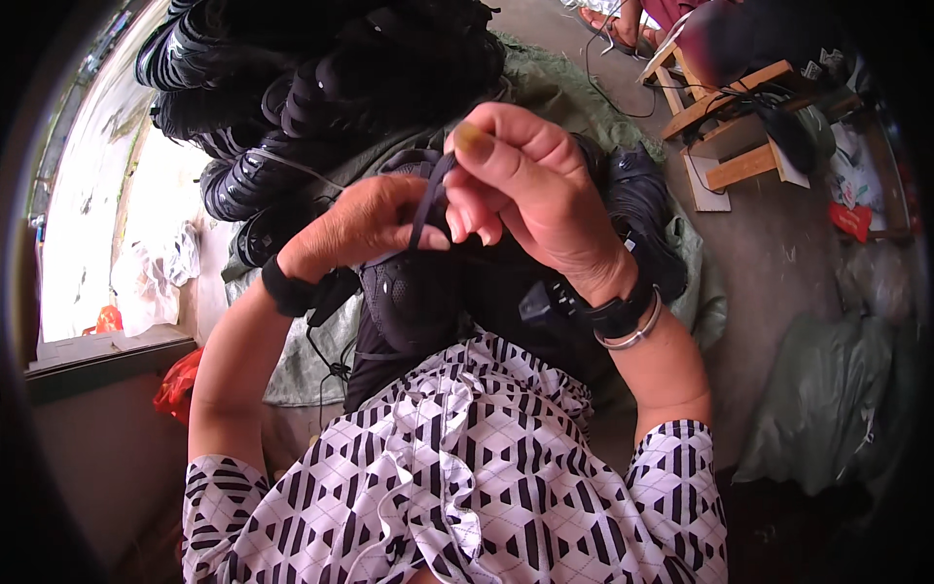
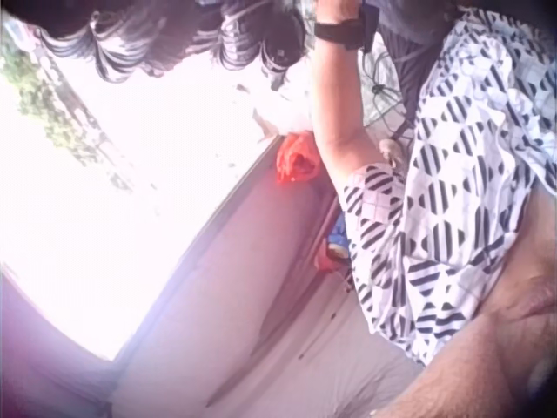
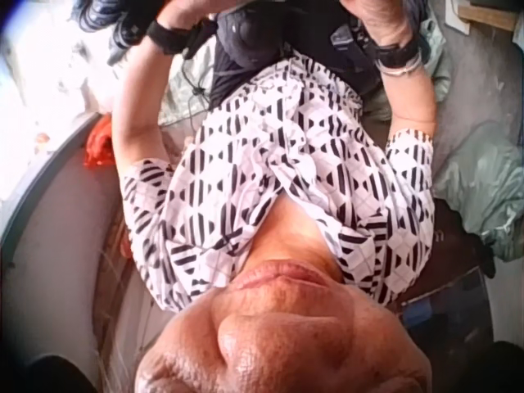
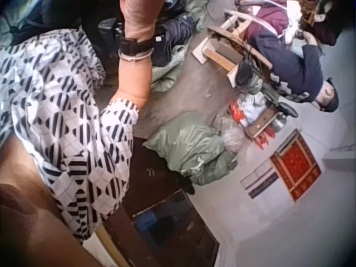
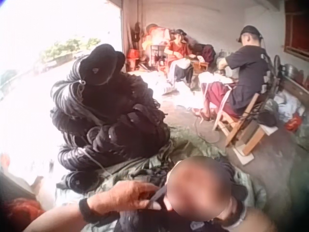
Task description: The person sits on the floor and laces a black sneaker by hand. They thread the laces through the eyelets, pull them tight, and tie a knot. The person handles the shoe and laces directly without using any tools.
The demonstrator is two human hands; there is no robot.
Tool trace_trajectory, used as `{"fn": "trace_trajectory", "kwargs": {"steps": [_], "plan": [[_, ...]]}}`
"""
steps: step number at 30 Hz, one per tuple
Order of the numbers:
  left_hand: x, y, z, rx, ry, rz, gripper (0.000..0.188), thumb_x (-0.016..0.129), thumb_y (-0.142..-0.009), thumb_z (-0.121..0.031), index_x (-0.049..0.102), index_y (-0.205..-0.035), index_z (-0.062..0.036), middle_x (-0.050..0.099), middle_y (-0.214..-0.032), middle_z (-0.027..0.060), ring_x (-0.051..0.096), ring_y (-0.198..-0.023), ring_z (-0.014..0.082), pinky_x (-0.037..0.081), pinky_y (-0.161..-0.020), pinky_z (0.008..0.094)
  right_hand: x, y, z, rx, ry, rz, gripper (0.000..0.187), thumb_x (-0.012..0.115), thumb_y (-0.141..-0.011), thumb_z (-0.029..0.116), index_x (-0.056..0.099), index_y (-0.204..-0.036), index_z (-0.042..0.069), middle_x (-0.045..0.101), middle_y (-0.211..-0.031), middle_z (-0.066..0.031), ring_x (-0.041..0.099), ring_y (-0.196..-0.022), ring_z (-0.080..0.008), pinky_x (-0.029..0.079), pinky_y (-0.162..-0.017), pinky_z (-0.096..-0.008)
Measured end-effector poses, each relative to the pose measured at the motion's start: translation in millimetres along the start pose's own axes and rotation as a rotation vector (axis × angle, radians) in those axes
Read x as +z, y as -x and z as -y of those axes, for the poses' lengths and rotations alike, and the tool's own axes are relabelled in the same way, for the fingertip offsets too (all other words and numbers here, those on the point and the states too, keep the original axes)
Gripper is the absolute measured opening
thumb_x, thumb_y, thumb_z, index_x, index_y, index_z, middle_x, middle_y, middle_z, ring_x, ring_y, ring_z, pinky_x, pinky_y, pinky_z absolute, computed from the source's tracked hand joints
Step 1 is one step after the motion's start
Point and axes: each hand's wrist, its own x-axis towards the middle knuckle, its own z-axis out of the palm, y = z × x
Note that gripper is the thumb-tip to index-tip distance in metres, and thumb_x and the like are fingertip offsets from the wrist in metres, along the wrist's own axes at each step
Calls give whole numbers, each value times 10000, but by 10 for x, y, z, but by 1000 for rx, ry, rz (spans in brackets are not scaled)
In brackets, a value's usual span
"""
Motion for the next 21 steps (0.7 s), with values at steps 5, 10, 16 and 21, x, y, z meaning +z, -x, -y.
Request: {"fn": "trace_trajectory", "kwargs": {"steps": [5, 10, 16, 21], "plan": [[158, 9, -135, 22, 531, -296, 306, 552, -974, -311, 665, -886, -41, 581, -687, 34, 507, -593, 152, 428, -587, 282, -110, 153, 6, -54, 29, 80, 247, 561, -974, 251, 594, -910, 15, 635, -917, -146, 597, -632, -131, 505, -576, -249], [-282, 555, 741, -329, 1101, -960, 300, 466, -1009, -262, 650, -1002, -25, 363, -613, -83, 339, -507, 19, 303, -483, 187, -1199, 647, 166, -73, -324, -316, 273, 517, -978, 269, 577, -853, 34, 534, -1328, -220, 571, -1127, -286, 465, -936, -434], [-272, 1757, 1899, -544, 1425, -1270, 285, 492, -979, -152, 543, -1234, -35, 618, -938, 21, 584, -805, 131, 478, -708, 188, -3199, 2217, 313, -165, -779, -1064, 179, 484, -957, 156, 615, -931, 37, 643, -944, -73, 593, -901, -208, 459, -882, -382], [-140, 1513, 1152, -259, 1365, -921, 300, 498, -958, -112, 571, -1237, -29, 605, -903, -4, 554, -750, 86, 450, -661, 179, -2570, 1684, -34, 22, -415, -831, 115, 576, -957, 180, 597, -1015, 83, 555, -837, -26, 501, -708, -115, 433, -714, -293]]}}
